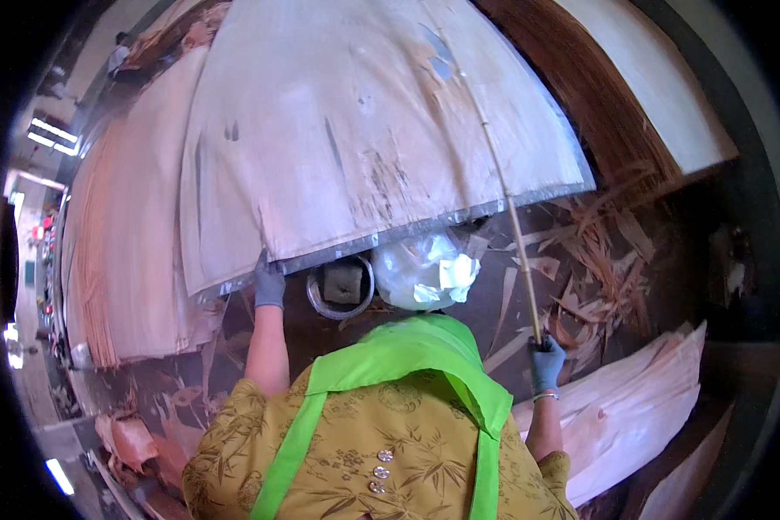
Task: The person picks up thin wood veneer sheets, places them onto a larger surface, and uses a utility knife to trim them and white tape to join or patch pieces.
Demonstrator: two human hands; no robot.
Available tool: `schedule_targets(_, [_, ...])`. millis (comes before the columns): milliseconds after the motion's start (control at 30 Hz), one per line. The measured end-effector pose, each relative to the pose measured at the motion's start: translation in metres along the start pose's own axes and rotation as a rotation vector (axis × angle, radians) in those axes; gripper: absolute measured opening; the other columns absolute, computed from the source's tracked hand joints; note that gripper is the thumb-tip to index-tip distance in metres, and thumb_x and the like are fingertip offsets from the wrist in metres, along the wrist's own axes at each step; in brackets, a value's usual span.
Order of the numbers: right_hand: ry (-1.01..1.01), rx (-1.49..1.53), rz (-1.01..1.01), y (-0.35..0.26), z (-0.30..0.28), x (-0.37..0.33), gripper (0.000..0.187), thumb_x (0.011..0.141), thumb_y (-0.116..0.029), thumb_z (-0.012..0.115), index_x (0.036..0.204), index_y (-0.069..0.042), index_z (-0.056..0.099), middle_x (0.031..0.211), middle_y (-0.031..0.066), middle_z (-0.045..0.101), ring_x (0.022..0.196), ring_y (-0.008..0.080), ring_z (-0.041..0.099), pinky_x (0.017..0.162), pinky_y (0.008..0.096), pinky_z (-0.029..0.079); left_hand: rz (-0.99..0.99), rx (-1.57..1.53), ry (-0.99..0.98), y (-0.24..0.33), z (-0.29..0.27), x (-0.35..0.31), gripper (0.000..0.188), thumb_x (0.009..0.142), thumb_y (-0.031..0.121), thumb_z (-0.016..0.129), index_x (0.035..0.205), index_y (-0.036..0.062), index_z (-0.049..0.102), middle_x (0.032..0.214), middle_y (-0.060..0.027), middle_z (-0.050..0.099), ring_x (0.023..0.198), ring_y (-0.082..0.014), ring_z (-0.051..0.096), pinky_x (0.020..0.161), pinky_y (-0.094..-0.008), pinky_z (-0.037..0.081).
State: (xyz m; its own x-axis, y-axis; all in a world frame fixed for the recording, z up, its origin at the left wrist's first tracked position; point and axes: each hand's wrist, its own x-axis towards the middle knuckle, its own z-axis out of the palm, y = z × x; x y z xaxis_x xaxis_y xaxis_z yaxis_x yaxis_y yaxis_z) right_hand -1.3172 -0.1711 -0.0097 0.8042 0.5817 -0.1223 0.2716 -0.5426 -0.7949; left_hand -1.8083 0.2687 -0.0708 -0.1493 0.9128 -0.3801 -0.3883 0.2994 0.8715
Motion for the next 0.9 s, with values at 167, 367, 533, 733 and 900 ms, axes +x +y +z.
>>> schedule_targets(167, [-0.036, -0.081, 0.091, -0.017, -0.016, -0.04, 0.02, 0.074, -0.008, 0.068, 0.065, 0.001, 0.052, 0.057, -0.0005, 0.041, 0.06, 0.0051, 0.036, 0.051, 0.0245, 0.036, -0.117, -0.349, 0.135, 0.003, -0.013, 0.0, 0.03, 0.088, 0.02, 0.052, 0.115, 0.0078, 0.056, 0.116, -0.0076, 0.055, 0.103, -0.0219, 0.05, 0.081, -0.0313, 0.042])
schedule_targets(367, [-0.137, 0.038, 0.346, 0.005, -0.04, -0.033, 0.019, 0.073, -0.015, 0.07, 0.076, 0.001, 0.06, 0.061, 0.0046, 0.057, 0.06, 0.0061, 0.045, 0.054, 0.0268, 0.04, -0.071, 0.246, 0.26, 0.001, 0.006, -0.008, 0.038, 0.091, 0.019, 0.044, 0.124, 0.0012, 0.047, 0.118, -0.0117, 0.052, 0.102, -0.0229, 0.053, 0.079, -0.0329, 0.047])
schedule_targets(533, [-0.03, -0.209, 0.139, 0.039, -0.055, -0.013, 0.02, 0.071, -0.018, 0.07, 0.078, -0.001, 0.062, 0.066, 0.0205, 0.055, 0.054, 0.0167, 0.054, 0.057, 0.0339, 0.045, 0.159, 0.064, 0.446, -0.034, 0.092, -0.048, 0.04, 0.095, 0.026, 0.035, 0.122, 0.0001, 0.049, 0.109, -0.0131, 0.055, 0.102, -0.0222, 0.053, 0.088, -0.0346, 0.044])
schedule_targets(733, [-0.062, -0.076, 0.177, 0.06, -0.119, 0.039, 0.022, 0.073, -0.023, 0.07, 0.081, -0.003, 0.065, 0.063, 0.018, 0.057, 0.053, 0.008, 0.051, 0.053, 0.0306, 0.044, 0.454, 0.514, 0.36, -0.121, 0.255, -0.117, 0.046, 0.084, 0.007, 0.054, 0.127, -0.0022, 0.043, 0.133, -0.0216, 0.041, 0.12, -0.03, 0.044, 0.101, -0.0324, 0.035])
schedule_targets(900, [-0.016, -0.095, 0.109, 0.094, -0.193, 0.089, 0.025, 0.071, -0.025, 0.071, 0.069, -0.004, 0.058, 0.058, 0.015, 0.053, 0.047, 0.0268, 0.037, 0.048, 0.0323, 0.039, 0.894, 0.97, 0.052, -0.159, 0.434, -0.163, 0.05, 0.081, 0.009, 0.058, 0.128, -0.0016, 0.042, 0.138, -0.0227, 0.035, 0.128, -0.033, 0.035, 0.105, -0.036, 0.029])
